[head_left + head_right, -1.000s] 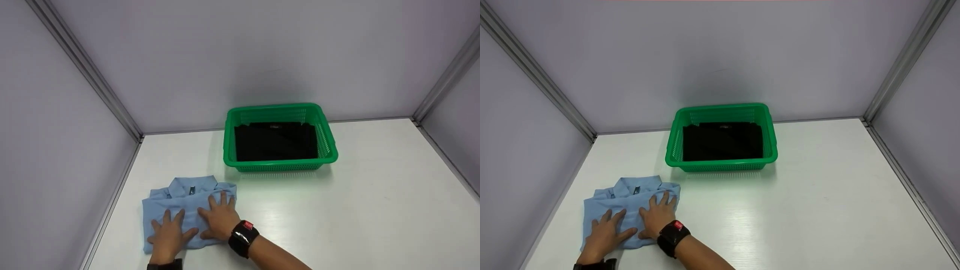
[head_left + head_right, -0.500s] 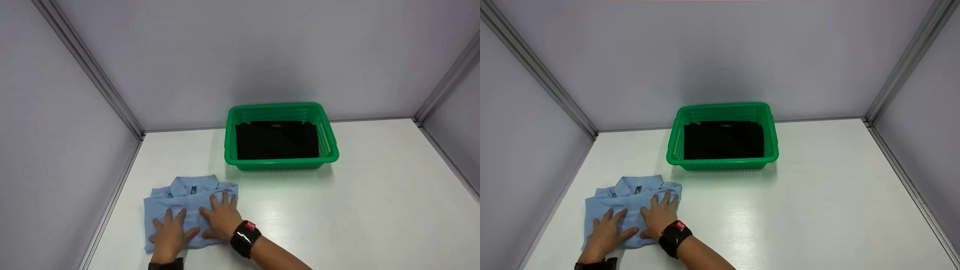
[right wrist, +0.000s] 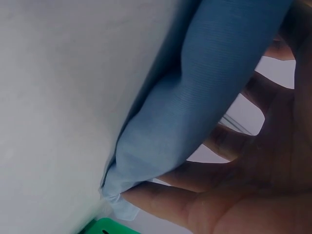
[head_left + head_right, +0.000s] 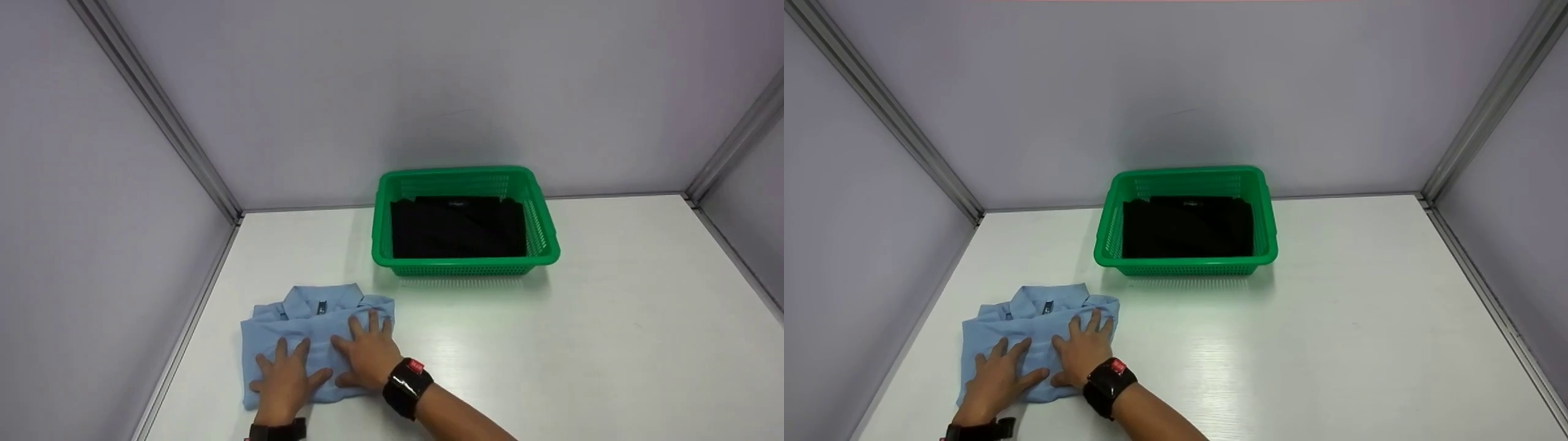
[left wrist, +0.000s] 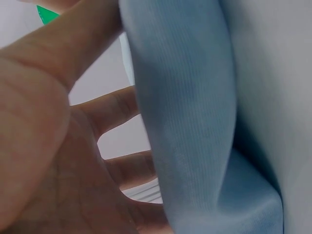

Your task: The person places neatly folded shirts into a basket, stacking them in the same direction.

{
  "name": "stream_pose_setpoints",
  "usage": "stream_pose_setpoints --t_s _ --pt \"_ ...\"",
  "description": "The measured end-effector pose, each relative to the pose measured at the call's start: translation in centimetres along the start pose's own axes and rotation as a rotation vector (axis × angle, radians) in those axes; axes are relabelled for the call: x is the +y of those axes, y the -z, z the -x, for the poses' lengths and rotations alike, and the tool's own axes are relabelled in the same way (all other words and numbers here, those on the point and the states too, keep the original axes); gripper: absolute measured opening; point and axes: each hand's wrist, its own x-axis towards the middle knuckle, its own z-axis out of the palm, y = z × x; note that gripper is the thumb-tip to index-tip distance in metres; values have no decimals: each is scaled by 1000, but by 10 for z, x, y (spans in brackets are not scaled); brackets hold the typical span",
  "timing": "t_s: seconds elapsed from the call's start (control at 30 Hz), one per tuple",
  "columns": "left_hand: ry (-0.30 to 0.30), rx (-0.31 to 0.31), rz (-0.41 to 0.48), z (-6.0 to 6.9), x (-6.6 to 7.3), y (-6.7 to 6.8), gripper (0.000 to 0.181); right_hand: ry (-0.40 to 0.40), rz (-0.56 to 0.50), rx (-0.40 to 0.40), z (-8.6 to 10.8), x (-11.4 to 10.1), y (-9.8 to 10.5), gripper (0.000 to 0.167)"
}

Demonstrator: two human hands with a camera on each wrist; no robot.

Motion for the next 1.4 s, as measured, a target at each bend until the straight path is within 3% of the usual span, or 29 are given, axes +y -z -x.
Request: stream_pose_setpoints --t_s 0.4,0.7,1.13,1.4 --pt "0 -1 11 4 4 0 82 4 -3 -4 1 2 -1 75" --pt "-31 39 -16 8 6 -4 83 13 5 15 5 4 -2 76" --pt "-19 26 -14 12 12 -4 82 2 -59 -44 11 7 5 76" --pt "-28 47 -20 14 15 -6 82 11 -45 -32 14 10 3 76"
